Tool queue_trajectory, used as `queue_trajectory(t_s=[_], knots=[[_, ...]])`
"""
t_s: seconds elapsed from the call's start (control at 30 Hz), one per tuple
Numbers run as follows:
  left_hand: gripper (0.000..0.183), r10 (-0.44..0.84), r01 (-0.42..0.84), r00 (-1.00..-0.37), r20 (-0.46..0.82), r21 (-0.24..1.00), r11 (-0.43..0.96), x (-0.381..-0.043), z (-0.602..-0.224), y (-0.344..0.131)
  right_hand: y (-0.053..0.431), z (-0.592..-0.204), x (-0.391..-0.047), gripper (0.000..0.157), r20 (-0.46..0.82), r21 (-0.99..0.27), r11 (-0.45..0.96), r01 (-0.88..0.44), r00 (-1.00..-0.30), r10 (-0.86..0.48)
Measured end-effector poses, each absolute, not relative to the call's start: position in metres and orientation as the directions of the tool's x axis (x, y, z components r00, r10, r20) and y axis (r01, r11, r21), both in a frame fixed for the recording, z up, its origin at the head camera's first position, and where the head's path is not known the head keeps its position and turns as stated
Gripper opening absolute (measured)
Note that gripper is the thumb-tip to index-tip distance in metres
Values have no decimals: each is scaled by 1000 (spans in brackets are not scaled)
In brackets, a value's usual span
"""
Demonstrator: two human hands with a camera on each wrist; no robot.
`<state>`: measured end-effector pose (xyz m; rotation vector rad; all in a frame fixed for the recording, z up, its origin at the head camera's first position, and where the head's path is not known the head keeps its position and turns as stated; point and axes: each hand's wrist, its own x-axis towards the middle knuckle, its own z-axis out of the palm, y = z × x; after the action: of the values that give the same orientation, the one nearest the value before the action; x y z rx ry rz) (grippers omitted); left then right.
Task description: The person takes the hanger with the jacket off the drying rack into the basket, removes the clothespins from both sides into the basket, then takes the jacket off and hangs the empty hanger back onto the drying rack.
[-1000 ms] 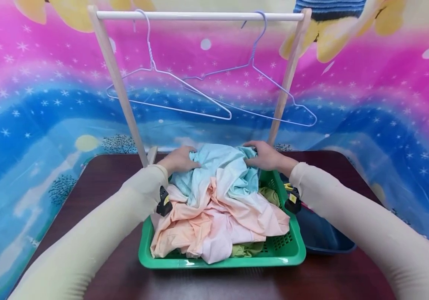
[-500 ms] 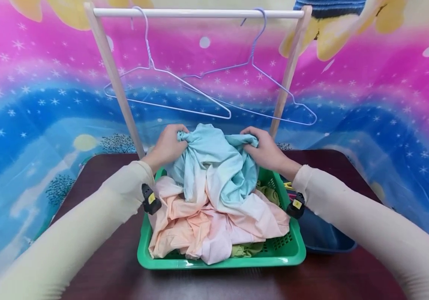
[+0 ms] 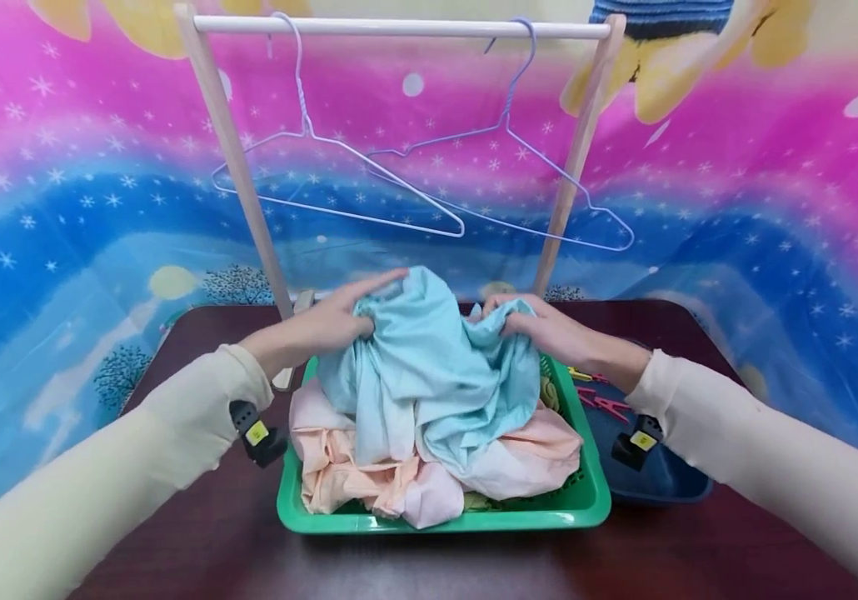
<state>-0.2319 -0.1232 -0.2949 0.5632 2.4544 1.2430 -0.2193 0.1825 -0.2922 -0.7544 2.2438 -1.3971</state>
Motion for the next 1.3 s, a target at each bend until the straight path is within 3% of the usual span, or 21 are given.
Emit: queue_trajectory(t_s=[0.2, 0.37, 0.47, 0.63, 0.83, 1.03, 1.3], knots=[[57, 610, 372, -764, -213, 627, 684, -212, -305, -117, 182, -299, -202, 12, -147, -784, 500, -367, -672, -725], [50, 634, 513, -742, -216, 425, 746, -192, -313, -112, 178, -309, -191, 73, -211, -651, 602, -462, -651, -729], [57, 636, 519, -714, -294, 387, 762, -184, -317, -110, 176, -316, -188, 91, -248, -585, 630, -511, -627, -739], [83, 556, 452, -636, -535, 325, 831, -177, -318, -105, 174, -325, -185, 101, -382, -472, 691, -547, -580, -720], [105, 447, 451, -623, -642, 173, 876, -170, -328, -91, 166, -332, -185, 110, -564, -344, 782, -519, -552, -614], [103, 334, 439, -659, -674, 16, 898, -167, -340, -77, 156, -340, -189, 111, -628, -267, 821, -505, -555, -546], [98, 298, 416, -640, -708, 6, 909, -169, -351, -67, 152, -348, -191, 111, -664, -250, 850, -464, -556, -500]])
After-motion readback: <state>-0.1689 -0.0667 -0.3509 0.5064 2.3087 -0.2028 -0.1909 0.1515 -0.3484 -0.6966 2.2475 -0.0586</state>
